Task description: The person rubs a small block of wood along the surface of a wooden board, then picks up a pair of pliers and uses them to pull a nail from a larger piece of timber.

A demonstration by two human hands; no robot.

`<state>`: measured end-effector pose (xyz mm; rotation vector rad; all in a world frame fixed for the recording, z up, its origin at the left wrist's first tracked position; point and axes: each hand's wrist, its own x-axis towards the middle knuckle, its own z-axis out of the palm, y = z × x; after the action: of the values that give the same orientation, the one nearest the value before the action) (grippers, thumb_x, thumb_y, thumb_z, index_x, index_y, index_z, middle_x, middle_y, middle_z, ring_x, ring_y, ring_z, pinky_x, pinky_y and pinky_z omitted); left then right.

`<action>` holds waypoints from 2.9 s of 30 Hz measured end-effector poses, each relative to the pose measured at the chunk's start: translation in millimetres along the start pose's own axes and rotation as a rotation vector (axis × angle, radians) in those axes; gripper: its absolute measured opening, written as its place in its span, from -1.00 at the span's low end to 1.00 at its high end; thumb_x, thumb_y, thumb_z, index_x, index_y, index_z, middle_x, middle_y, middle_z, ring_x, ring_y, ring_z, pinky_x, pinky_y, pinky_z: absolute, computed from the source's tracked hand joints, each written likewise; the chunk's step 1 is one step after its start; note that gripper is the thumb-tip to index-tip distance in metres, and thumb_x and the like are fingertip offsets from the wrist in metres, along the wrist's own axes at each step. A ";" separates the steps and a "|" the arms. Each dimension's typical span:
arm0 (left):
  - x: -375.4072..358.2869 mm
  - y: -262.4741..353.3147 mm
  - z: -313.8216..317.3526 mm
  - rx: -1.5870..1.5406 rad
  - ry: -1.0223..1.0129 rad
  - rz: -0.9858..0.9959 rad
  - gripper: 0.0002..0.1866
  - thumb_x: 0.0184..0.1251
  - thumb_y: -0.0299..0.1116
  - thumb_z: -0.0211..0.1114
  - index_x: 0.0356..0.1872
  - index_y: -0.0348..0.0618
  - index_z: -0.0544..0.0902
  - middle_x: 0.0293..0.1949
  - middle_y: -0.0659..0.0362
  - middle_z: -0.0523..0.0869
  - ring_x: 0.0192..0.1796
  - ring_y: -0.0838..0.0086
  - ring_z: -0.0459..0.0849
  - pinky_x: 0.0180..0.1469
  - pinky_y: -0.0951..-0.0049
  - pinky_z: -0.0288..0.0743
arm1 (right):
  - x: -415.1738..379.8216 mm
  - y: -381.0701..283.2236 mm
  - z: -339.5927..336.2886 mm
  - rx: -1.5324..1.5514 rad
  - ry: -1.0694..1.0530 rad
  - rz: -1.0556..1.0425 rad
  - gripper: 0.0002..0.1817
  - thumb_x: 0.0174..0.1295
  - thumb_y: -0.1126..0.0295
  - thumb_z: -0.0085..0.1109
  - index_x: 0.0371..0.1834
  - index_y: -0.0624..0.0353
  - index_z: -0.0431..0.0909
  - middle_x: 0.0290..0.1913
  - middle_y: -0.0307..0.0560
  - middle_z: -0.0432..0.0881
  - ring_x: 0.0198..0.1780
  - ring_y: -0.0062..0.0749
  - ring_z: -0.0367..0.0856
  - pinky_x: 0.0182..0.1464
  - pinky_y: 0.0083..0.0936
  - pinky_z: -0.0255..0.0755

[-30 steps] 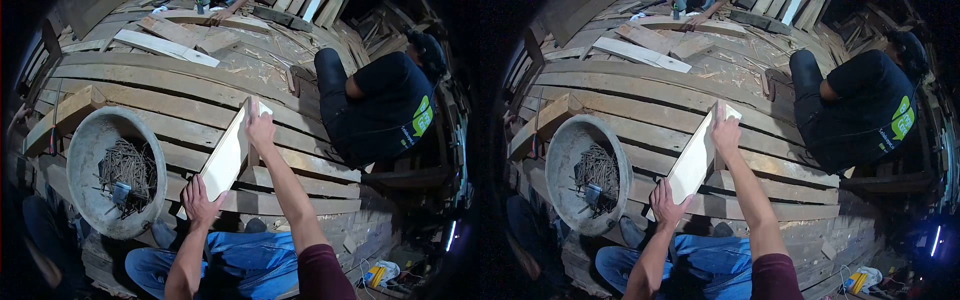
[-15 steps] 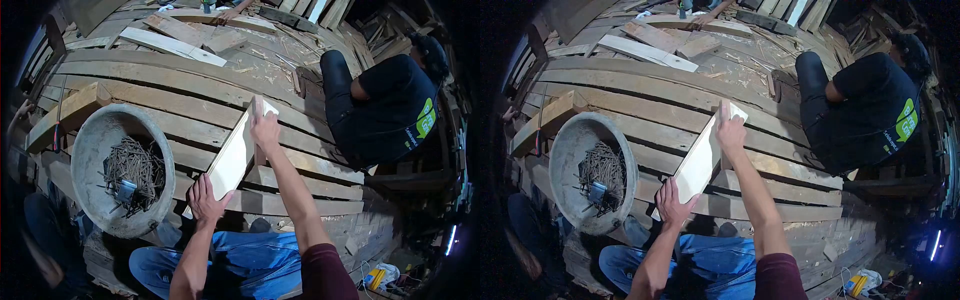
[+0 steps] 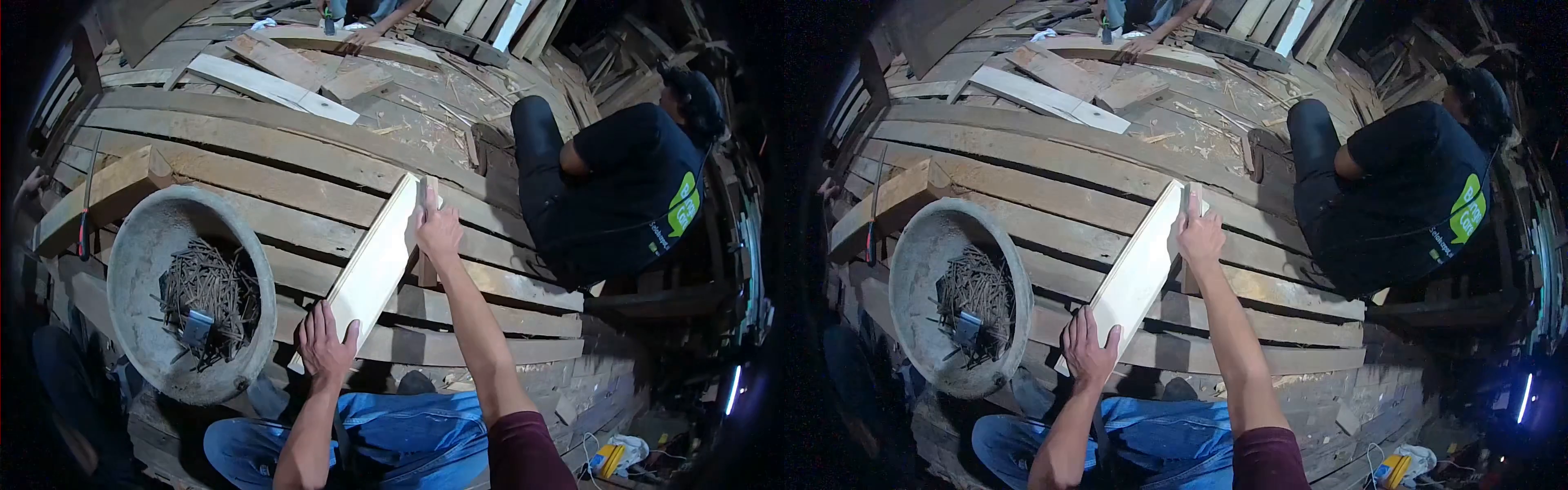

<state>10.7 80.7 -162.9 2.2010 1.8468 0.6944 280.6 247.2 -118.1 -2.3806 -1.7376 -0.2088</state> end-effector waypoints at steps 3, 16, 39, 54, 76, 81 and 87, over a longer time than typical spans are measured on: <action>-1.7 0.4 -1.3 0.011 -0.010 -0.009 -0.20 0.35 0.10 0.34 0.40 -0.35 0.41 0.30 -0.11 0.57 0.29 0.05 0.55 0.38 -0.01 0.35 | -24.8 -3.7 -8.1 0.018 -0.011 -0.091 -0.31 0.34 0.20 0.18 0.57 -0.10 0.28 -0.19 0.25 0.54 -0.11 0.17 0.55 -0.14 0.06 0.54; -2.5 6.6 -4.2 0.012 -0.065 -0.056 -0.19 0.35 0.08 0.33 0.41 -0.36 0.42 0.33 -0.14 0.56 0.33 0.02 0.52 0.46 0.01 0.28 | -15.4 10.9 6.0 0.027 0.037 0.007 -0.34 0.33 0.15 0.19 0.53 -0.18 0.34 -0.16 0.25 0.58 -0.09 0.13 0.57 -0.17 0.05 0.56; -15.1 -0.8 11.5 0.024 -0.038 -0.031 -0.15 0.22 -0.03 0.42 0.41 -0.38 0.35 0.32 -0.20 0.51 0.32 -0.08 0.46 0.42 -0.06 0.25 | -114.5 -21.1 -23.6 0.199 -0.155 -0.461 -0.29 0.27 0.33 0.17 0.55 0.04 0.31 -0.19 0.17 0.58 -0.11 0.10 0.61 -0.34 0.06 0.61; -6.0 1.4 1.1 0.062 -0.019 0.004 -0.22 0.32 0.03 0.35 0.36 -0.41 0.42 0.28 -0.21 0.54 0.29 -0.08 0.50 0.40 -0.07 0.28 | -115.8 -38.0 -7.7 0.078 -0.010 -0.301 -0.29 0.15 0.31 0.27 0.46 0.06 0.41 -0.31 0.17 0.55 -0.24 0.04 0.59 -0.50 -0.10 0.56; -2.7 6.7 -0.3 0.013 -0.021 -0.021 -0.50 0.51 -0.30 0.08 0.33 -0.46 0.44 0.28 -0.24 0.55 0.30 -0.08 0.53 0.39 -0.03 0.31 | -125.7 -54.5 -15.2 0.130 0.034 -0.408 -0.36 0.17 0.30 0.26 0.41 -0.02 0.51 -0.34 0.09 0.52 -0.31 -0.03 0.56 -0.50 -0.12 0.59; -4.8 7.9 -2.4 0.005 -0.065 -0.031 -0.49 0.53 -0.31 0.05 0.37 -0.44 0.41 0.29 -0.24 0.54 0.29 -0.11 0.52 0.37 -0.05 0.31 | -42.7 -37.7 10.6 0.058 0.039 -0.182 -0.25 0.17 0.29 0.27 0.52 -0.06 0.36 -0.23 0.14 0.59 -0.18 0.05 0.60 -0.34 -0.10 0.60; -4.8 4.8 5.8 0.056 -0.025 -0.010 -0.49 0.51 -0.31 0.10 0.37 -0.41 0.42 0.30 -0.20 0.54 0.27 -0.08 0.53 0.37 -0.02 0.32 | 38.4 -31.1 29.1 0.032 0.110 -0.002 -0.35 0.28 0.24 0.18 0.48 0.06 0.41 -0.19 0.21 0.63 -0.05 0.11 0.62 -0.22 -0.08 0.68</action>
<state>17.1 75.9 -167.0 2.2224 1.8860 0.6179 262.8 298.8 -135.8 -2.2993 -1.6808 -0.3047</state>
